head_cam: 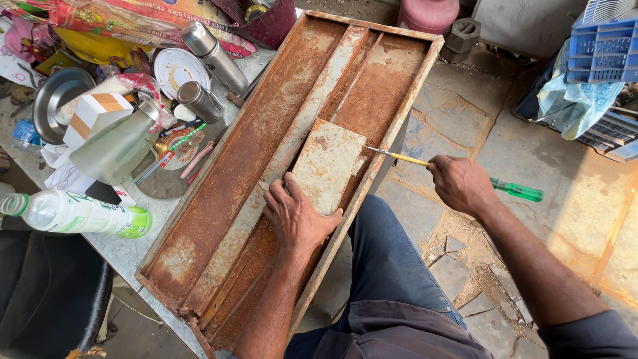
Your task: The person uses a screwdriver to pry and separate a small metal plate from a larger rusty metal tray. They then use pliers to adjust a metal clamp attached to the tray and handle a long metal rod.
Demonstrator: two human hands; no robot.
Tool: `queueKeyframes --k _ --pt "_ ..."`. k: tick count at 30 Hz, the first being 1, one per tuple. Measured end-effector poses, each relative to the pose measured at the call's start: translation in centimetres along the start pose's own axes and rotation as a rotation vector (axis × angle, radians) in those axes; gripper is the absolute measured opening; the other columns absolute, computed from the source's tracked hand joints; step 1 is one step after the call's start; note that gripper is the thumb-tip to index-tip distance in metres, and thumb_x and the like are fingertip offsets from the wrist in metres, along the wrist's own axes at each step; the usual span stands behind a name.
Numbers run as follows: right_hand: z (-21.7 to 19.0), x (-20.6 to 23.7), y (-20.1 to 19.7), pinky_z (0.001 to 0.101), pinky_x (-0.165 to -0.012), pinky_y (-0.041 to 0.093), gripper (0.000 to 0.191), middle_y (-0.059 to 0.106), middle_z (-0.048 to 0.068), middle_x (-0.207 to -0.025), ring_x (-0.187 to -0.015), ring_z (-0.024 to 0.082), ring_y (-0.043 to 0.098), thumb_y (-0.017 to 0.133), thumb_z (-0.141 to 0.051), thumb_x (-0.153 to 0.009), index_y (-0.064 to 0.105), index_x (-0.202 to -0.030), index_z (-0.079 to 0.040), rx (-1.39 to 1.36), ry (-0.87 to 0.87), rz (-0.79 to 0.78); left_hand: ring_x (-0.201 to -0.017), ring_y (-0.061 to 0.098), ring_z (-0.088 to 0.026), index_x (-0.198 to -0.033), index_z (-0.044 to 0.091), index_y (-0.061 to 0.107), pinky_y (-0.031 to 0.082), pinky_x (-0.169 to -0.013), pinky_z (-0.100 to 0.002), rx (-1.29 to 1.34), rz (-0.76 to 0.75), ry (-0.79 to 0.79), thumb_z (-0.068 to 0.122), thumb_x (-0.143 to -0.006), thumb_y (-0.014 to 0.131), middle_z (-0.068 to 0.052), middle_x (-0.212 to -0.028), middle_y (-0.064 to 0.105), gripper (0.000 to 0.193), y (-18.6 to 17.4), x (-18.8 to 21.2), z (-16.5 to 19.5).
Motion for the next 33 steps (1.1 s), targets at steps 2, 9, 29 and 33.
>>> queueKeyframes --k 2,9,29,33 --pt "0.6 -0.5 -0.6 0.0342 -0.058 0.057 0.037 0.076 0.009 -0.101 -0.064 0.019 0.067 0.041 -0.029 -0.108 0.067 -0.127 -0.011 -0.127 -0.185 0.031 -0.115 0.042 -0.039 -0.139 -0.010 0.036 0.045 -0.084 -0.060 -0.014 0.032 0.019 0.058 -0.053 0.096 -0.021 -0.121 0.040 0.125 -0.1 0.0 0.0" --pt "1.5 0.0 -2.9 0.0371 -0.073 0.058 0.044 0.078 0.009 -0.101 -0.074 0.022 0.069 0.041 -0.039 -0.106 0.059 -0.143 -0.023 -0.115 -0.042 -0.245 -0.114 0.043 -0.038 -0.139 -0.008 0.037 0.045 -0.085 -0.059 -0.014 0.031 0.007 0.057 -0.050 0.097 -0.020 -0.121 0.041 0.125 -0.2 0.0 -0.1" --pt "9.4 7.4 3.5 0.0270 -0.055 0.039 0.042 0.061 0.007 -0.082 -0.063 0.013 0.044 0.051 -0.011 -0.104 0.062 -0.143 -0.005 -1.168 0.348 -0.131 -0.115 0.048 -0.038 -0.143 -0.005 0.041 0.045 -0.087 -0.058 -0.131 0.314 0.156 0.060 -0.053 0.097 -0.021 -0.128 0.045 0.124 -2.9 1.1 2.7" --pt "7.4 8.2 2.6 0.0273 -0.060 0.046 0.042 0.067 0.007 -0.088 -0.067 0.013 0.052 0.047 -0.010 -0.103 0.059 -0.143 -0.005 -1.225 0.321 -0.150 -0.115 0.047 -0.040 -0.143 -0.006 0.040 0.045 -0.088 -0.059 -0.138 0.199 0.034 0.060 -0.045 0.098 -0.023 -0.126 0.045 0.131 -4.3 0.3 2.2"
Point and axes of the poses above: each hand's wrist, its own x-axis away from the middle knuckle, its own y-axis out of the palm, z = x × y, the point moved 1 cm from there along -x, towards the middle knuckle
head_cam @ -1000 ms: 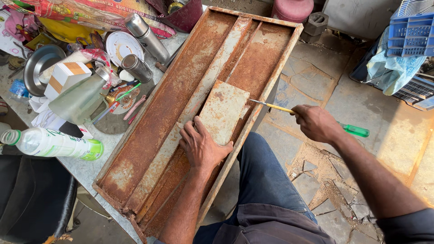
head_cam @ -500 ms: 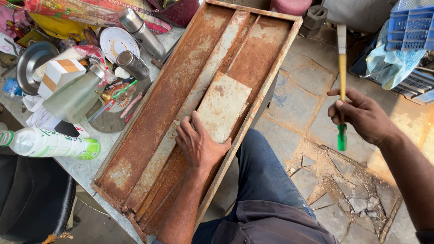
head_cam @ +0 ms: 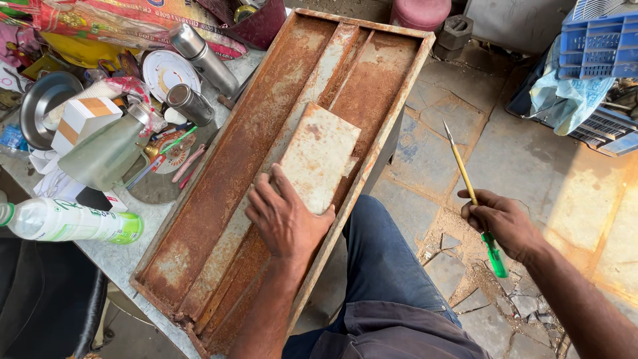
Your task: The person uses a screwdriver to pry and separate a small metal plate from a larger rusty metal tray. They then use pliers to adjust a metal clamp attached to the tray and handle a long metal rod.
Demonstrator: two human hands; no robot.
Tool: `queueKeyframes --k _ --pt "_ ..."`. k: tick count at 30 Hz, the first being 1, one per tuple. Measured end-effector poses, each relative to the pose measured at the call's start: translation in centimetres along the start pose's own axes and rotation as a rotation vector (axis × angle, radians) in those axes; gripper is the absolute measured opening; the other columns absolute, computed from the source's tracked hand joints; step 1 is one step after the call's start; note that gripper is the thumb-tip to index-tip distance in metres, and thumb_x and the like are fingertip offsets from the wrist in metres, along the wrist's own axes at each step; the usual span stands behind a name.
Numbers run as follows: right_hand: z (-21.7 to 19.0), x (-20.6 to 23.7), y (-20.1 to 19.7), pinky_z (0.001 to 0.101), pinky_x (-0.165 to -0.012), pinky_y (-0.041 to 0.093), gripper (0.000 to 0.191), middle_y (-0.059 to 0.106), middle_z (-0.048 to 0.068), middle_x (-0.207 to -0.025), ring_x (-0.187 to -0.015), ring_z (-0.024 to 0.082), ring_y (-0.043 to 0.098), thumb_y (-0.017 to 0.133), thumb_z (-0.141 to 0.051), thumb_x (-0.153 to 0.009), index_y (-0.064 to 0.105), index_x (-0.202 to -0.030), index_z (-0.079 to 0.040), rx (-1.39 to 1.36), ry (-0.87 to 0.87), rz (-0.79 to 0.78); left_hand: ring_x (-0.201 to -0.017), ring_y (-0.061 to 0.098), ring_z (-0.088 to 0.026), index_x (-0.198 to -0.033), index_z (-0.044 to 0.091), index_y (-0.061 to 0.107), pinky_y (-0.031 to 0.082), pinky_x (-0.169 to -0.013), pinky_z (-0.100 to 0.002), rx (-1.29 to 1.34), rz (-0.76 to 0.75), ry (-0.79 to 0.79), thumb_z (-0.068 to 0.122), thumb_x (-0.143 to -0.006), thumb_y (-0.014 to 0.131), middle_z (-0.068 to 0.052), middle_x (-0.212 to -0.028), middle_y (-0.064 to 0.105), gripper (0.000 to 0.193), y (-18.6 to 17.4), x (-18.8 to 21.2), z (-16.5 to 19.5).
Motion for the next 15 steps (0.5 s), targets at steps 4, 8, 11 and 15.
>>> queueKeyframes --k 4,8,11,15 --pt "-2.7 1.8 2.3 0.0292 -0.061 0.049 0.043 0.069 0.010 -0.085 -0.066 0.016 0.056 0.044 -0.016 -0.105 0.058 -0.145 -0.013 0.005 0.003 -0.045 -0.119 0.047 -0.040 -0.144 -0.005 0.040 0.044 -0.097 -0.060 0.072 0.062 -0.076 0.058 -0.047 0.096 -0.022 -0.128 0.044 0.129 -1.7 -0.4 -2.7" --pt "-6.1 2.1 4.7 0.0336 -0.063 0.056 0.040 0.073 0.011 -0.082 -0.067 0.019 0.063 0.050 -0.024 -0.105 0.059 -0.143 -0.018 0.479 -0.224 0.006 -0.123 0.047 -0.040 -0.149 -0.004 0.040 0.048 -0.092 -0.063 0.391 -0.065 -0.255 0.060 -0.053 0.092 -0.021 -0.127 0.042 0.126 -2.7 -0.3 -7.7" --pt "-9.4 0.2 6.5 0.0394 -0.069 0.056 0.029 0.076 0.008 -0.088 -0.076 0.023 0.071 0.056 -0.026 -0.104 0.065 -0.125 -0.008 0.793 -0.687 0.180 -0.123 0.050 -0.040 -0.150 -0.004 0.040 0.054 -0.088 -0.063 0.634 -0.104 -0.365 0.063 -0.061 0.084 -0.022 -0.128 0.041 0.120 -2.6 1.3 -12.0" --pt "-14.5 -5.1 9.5 0.0494 -0.070 0.053 0.017 0.071 0.012 -0.099 -0.084 0.038 0.067 0.063 -0.024 -0.101 0.072 -0.111 -0.013 0.993 -0.971 0.394 -0.129 0.048 -0.043 -0.149 -0.009 0.043 0.049 -0.102 -0.065 0.615 0.094 -0.323 0.063 -0.072 0.086 -0.029 -0.137 0.043 0.114 -2.2 5.4 -16.3"
Point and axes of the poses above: each hand's wrist, its own x-axis away from the middle knuckle, its own y-axis out of the palm, z = x × y, the point moved 1 cm from there along -x, towards the middle knuckle
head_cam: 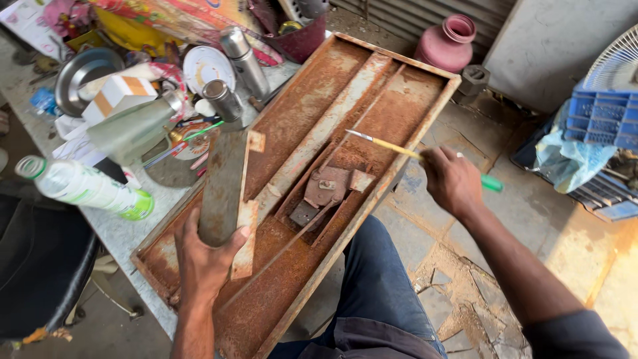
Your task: The person uses a screwdriver to pry and separate a small metal plate from a larger rusty metal tray. They then use pliers to adjust a metal clamp attached to the tray and handle a long metal rod.
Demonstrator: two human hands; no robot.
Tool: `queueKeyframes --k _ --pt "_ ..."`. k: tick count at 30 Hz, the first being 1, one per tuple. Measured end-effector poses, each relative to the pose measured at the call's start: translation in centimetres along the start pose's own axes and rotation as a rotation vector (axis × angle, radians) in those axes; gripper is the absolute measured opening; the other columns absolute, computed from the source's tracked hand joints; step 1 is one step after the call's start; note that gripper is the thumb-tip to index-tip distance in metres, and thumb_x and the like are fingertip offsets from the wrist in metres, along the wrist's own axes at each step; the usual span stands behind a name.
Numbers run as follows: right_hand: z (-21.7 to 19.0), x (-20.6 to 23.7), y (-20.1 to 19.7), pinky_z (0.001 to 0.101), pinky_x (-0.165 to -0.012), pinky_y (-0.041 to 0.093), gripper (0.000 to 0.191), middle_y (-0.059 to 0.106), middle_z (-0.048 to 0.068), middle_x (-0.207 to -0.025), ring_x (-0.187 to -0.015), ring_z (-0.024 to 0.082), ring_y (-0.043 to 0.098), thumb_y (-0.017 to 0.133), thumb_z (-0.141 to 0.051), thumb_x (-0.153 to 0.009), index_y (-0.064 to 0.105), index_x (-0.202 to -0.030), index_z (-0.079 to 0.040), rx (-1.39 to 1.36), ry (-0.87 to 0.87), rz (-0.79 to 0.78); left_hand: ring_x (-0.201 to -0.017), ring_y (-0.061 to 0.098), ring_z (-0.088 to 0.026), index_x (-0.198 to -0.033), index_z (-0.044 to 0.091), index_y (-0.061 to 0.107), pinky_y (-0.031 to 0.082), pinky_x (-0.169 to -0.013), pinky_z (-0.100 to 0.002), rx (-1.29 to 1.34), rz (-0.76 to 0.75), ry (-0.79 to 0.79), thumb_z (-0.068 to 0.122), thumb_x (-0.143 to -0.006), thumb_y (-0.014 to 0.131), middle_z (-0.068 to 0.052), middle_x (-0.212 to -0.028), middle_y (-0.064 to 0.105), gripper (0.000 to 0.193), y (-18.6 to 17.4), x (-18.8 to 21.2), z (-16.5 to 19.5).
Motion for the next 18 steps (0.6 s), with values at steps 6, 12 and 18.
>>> queueKeyframes --k 6,12,18 --pt "-1.4 -10.2 3.6 0.0525 -0.075 0.052 0.017 0.067 0.018 -0.102 -0.089 0.042 0.065 0.064 -0.017 -0.092 0.073 -0.106 -0.014 0.063 -0.174 0.031 -0.136 0.047 -0.048 -0.143 -0.001 0.052 0.040 -0.114 -0.062 -0.326 0.169 -0.085 0.059 -0.055 0.091 -0.031 -0.137 0.054 0.113 -2.7 3.1 -5.2" --pt "-2.3 -12.2 5.3 0.0507 -0.087 0.051 0.011 0.067 0.013 -0.102 -0.099 0.037 0.065 0.060 -0.019 -0.095 0.067 -0.102 -0.015 0.122 -0.147 -0.049 -0.134 0.048 -0.049 -0.144 -0.002 0.047 0.043 -0.116 -0.060 -0.292 0.308 -0.301 0.052 -0.041 0.096 -0.035 -0.146 0.049 0.126 -1.6 2.0 -10.8" --pt "-2.5 -11.6 5.2 0.0500 -0.084 0.048 0.016 0.065 0.014 -0.099 -0.097 0.033 0.063 0.063 -0.017 -0.092 0.068 -0.107 -0.011 0.133 -0.175 -0.007 -0.144 0.039 -0.052 -0.143 -0.004 0.041 0.041 -0.117 -0.063 -0.285 0.365 -0.073 0.053 -0.042 0.094 -0.041 -0.155 0.035 0.128 -0.4 1.3 -12.0"
Point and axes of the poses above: each hand's wrist, its own x-axis away from the middle knuckle, its own y-axis out of the palm, z = x × y, the point moved 1 cm from there along -x, towards the middle knuckle
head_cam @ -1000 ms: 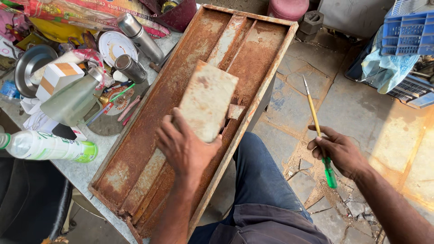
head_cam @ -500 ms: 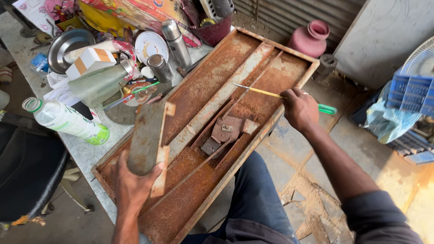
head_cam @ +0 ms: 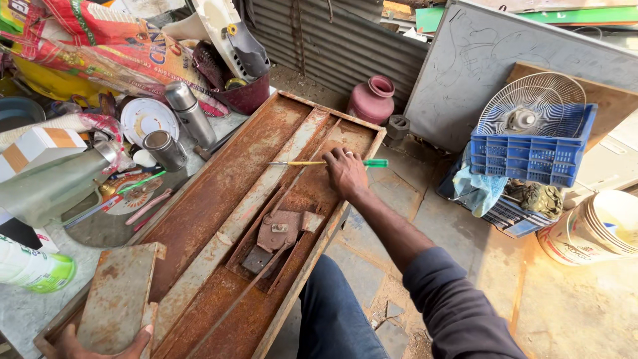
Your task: The person uses a screwdriver to pry and separate a small metal plate from a larger rusty metal tray. They then use pliers to adjust a metal clamp attached to the tray and handle a long metal rod.
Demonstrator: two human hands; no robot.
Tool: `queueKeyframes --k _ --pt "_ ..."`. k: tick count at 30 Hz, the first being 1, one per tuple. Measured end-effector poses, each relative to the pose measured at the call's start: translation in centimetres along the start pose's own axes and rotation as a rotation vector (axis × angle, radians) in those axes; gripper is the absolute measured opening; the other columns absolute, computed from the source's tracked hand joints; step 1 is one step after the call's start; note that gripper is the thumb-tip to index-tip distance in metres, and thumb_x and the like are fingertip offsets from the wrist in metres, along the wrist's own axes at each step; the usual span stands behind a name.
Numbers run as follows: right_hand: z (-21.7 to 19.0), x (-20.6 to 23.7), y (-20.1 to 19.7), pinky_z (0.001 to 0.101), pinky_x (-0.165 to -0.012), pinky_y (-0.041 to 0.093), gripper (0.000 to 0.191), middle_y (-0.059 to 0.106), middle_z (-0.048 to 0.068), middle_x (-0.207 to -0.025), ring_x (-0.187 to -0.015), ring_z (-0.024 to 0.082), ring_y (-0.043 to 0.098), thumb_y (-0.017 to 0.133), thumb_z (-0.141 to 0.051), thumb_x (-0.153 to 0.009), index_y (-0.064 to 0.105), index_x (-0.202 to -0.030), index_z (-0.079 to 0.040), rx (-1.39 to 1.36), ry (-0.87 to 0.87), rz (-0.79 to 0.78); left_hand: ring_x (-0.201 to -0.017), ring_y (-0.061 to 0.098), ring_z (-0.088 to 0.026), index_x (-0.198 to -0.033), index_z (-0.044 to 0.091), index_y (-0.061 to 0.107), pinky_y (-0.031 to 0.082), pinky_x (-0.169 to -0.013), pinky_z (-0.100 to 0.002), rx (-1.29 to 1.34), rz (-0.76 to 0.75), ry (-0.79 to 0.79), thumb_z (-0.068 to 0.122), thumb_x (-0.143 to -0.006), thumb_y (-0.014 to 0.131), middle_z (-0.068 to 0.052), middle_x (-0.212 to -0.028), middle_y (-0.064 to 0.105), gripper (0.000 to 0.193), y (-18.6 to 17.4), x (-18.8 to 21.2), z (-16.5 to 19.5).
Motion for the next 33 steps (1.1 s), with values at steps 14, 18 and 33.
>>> queueKeyframes --k 14,18,33 --pt "0.6 4.4 -0.5 0.0484 -0.092 0.047 0.018 0.068 0.005 -0.097 -0.105 0.029 0.060 0.078 -0.032 -0.077 0.080 -0.092 -0.024 0.015 -0.094 -0.488 -0.126 0.054 -0.033 -0.115 0.016 0.068 0.037 -0.112 -0.060 -0.058 -0.318 0.424 0.035 -0.077 0.079 -0.012 -0.131 0.058 0.044 -3.3 8.7 11.0" --pt "-0.1 5.4 0.8 0.0493 -0.093 0.042 0.025 0.068 0.005 -0.102 -0.110 0.029 0.058 0.079 -0.031 -0.073 0.081 -0.096 -0.022 0.051 -0.053 -0.430 -0.123 0.055 -0.031 -0.107 0.012 0.074 0.039 -0.111 -0.061 0.098 -0.488 0.571 0.024 -0.087 0.075 -0.012 -0.128 0.059 0.024 -1.1 11.8 14.3" --pt "-0.6 6.3 -0.1 0.0481 -0.090 0.048 0.018 0.074 0.006 -0.099 -0.098 0.027 0.069 0.076 -0.029 -0.080 0.082 -0.093 -0.019 -0.067 0.063 -0.255 -0.142 0.041 -0.038 -0.087 0.011 0.080 0.027 -0.118 -0.067 -0.224 -0.484 1.038 0.028 -0.085 0.071 -0.016 -0.155 0.048 0.020 5.8 9.8 21.0"
Point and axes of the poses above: each hand's wrist, its own x-axis away from the middle knuckle, its own y-axis out of the palm, z = x × y, the point moved 1 cm from there along -x, towards the middle knuckle
